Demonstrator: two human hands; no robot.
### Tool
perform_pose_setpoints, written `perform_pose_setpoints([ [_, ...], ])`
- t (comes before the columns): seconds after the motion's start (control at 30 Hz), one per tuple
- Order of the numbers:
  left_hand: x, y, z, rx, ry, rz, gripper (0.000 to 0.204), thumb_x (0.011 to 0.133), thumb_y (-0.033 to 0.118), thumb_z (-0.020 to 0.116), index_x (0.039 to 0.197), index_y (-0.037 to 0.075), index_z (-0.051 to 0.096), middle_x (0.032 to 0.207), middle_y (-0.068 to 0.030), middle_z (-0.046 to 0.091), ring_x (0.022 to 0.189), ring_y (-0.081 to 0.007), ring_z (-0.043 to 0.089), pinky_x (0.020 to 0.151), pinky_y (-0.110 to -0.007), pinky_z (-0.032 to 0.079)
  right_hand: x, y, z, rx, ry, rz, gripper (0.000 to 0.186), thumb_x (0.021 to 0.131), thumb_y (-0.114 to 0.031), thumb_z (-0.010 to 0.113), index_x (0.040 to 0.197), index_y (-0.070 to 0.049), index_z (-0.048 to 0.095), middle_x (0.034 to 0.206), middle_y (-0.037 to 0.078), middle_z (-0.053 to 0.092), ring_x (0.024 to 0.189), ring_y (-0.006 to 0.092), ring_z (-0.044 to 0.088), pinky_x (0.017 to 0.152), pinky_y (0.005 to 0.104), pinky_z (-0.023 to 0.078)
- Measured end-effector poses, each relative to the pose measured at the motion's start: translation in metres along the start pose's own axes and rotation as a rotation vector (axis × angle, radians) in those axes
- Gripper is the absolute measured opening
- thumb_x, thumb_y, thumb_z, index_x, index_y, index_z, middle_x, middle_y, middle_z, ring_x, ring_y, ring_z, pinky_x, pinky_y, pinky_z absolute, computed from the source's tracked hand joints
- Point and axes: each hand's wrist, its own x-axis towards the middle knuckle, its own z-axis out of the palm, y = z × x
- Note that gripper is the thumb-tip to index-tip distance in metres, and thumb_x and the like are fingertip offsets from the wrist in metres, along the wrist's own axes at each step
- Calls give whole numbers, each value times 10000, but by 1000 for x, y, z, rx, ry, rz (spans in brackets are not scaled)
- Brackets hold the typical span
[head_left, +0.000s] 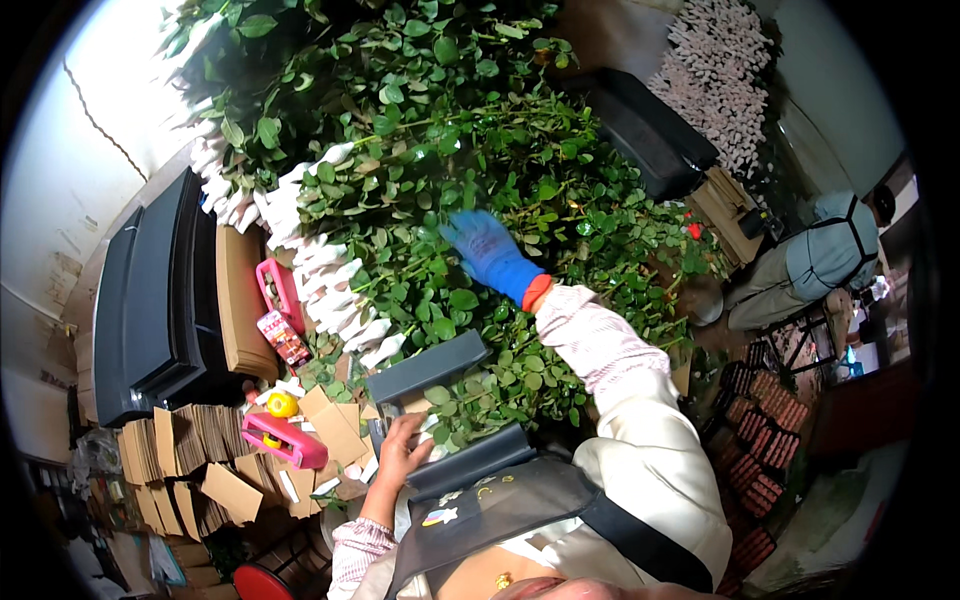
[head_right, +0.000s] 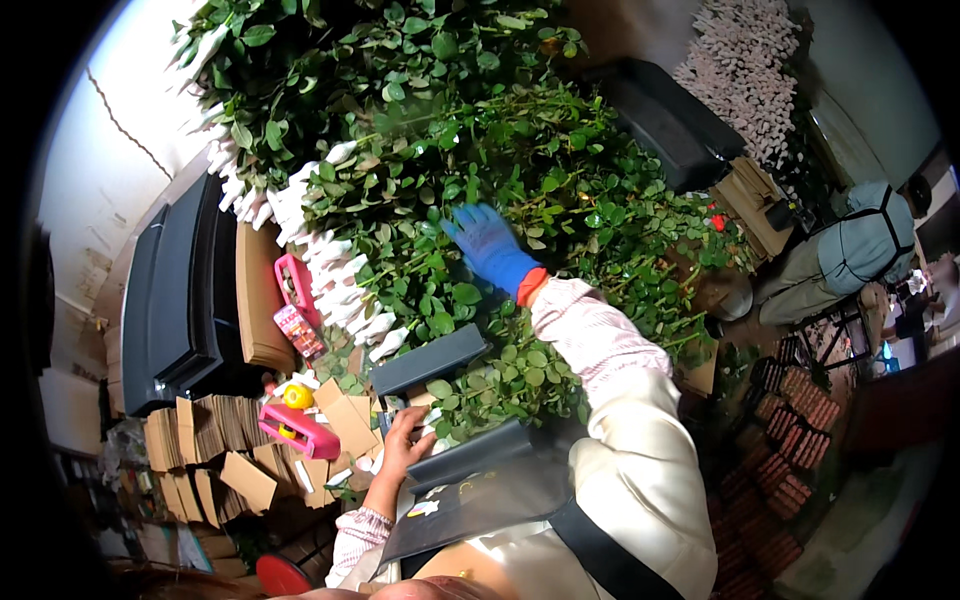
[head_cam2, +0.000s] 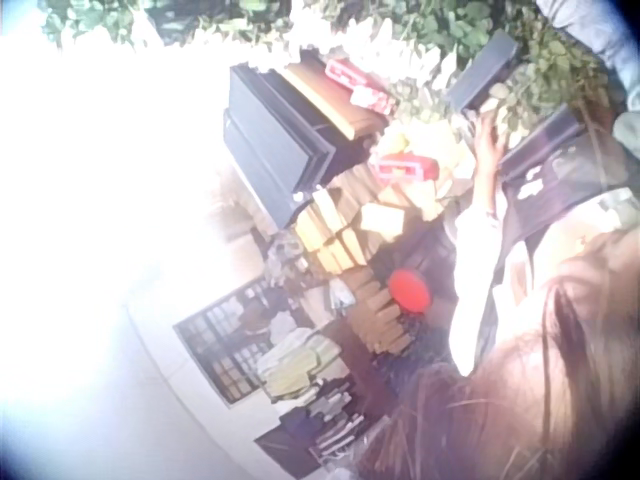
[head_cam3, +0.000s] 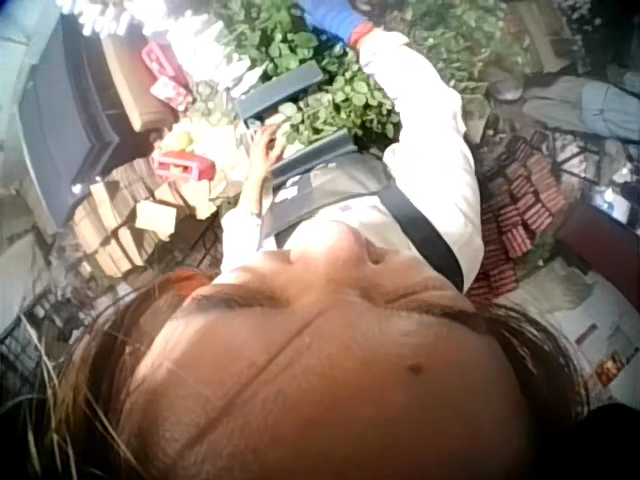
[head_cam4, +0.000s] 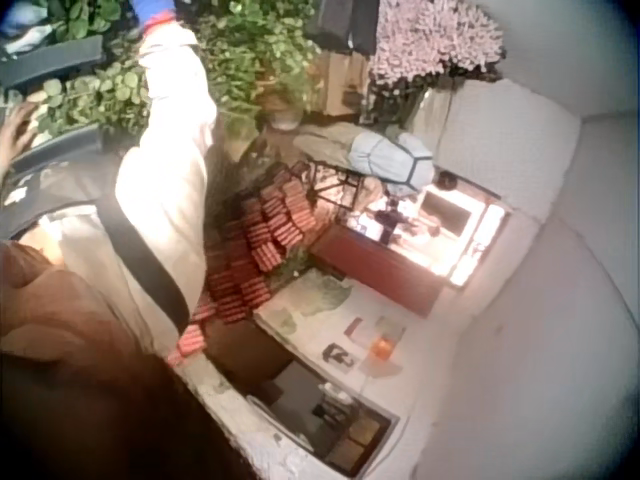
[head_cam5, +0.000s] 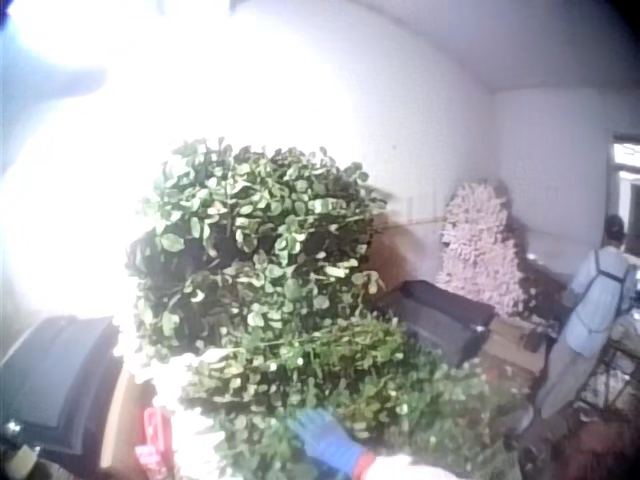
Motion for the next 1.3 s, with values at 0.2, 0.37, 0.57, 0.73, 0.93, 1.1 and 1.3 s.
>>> perform_pose_setpoints([
  [0.2,0,-3,4,-33,28,-26,493,812,76,777,1283,63,631,1255,-130,621,1062,-268,665,887,-350,567,-17,-10,2,220,-89,114,285,837,-137,643,1117,-146,690,1051,63,662,1017,279,624,891,401,494],
  [0.37,-1,-3,7,-37,52,-23,498,807,75,779,1284,68,636,1256,-124,626,1079,-278,659,901,-359,560,27,-5,-136,174,372,-73,347,779,-52,653,1118,-123,671,984,63,657,938,264,629,851,393,504],
  [0.57,-5,-7,2,-43,37,-71,512,795,73,790,1284,72,638,1259,-124,629,1121,-284,639,907,-363,554,191,66,-127,-383,588,21,275,920,-110,557,1169,-173,656,1142,76,639,1135,258,594,981,410,455],
  [0.73,-1,-12,5,-69,24,-64,503,807,73,777,1289,74,634,1270,-125,621,1128,-296,629,917,-365,553,219,64,-35,113,31,96,402,962,-232,508,1351,-172,592,1358,109,599,1199,306,600,1031,422,460],
  [0.93,-5,-2,4,-47,13,-96,543,818,72,766,1337,77,608,1255,-125,614,1095,-289,631,889,-367,549,171,42,-17,262,529,32,324,953,-278,573,1251,-187,660,1212,107,670,1106,308,634,928,450,513],
  [1.1,-4,-8,9,-122,21,-112,552,800,56,774,1328,68,615,1260,-123,608,1077,-275,646,890,-358,552,51,4,-19,121,-401,18,285,838,-300,683,1098,-185,701,956,77,681,903,277,645,826,426,507],
  [1.3,2,-18,8,-64,17,5,533,791,52,781,1300,51,621,1253,-128,598,1072,-279,644,890,-352,555,-29,-25,56,-169,-322,41,234,925,-282,586,1105,-198,711,1374,83,574,1267,304,519,1083,457,373],
])
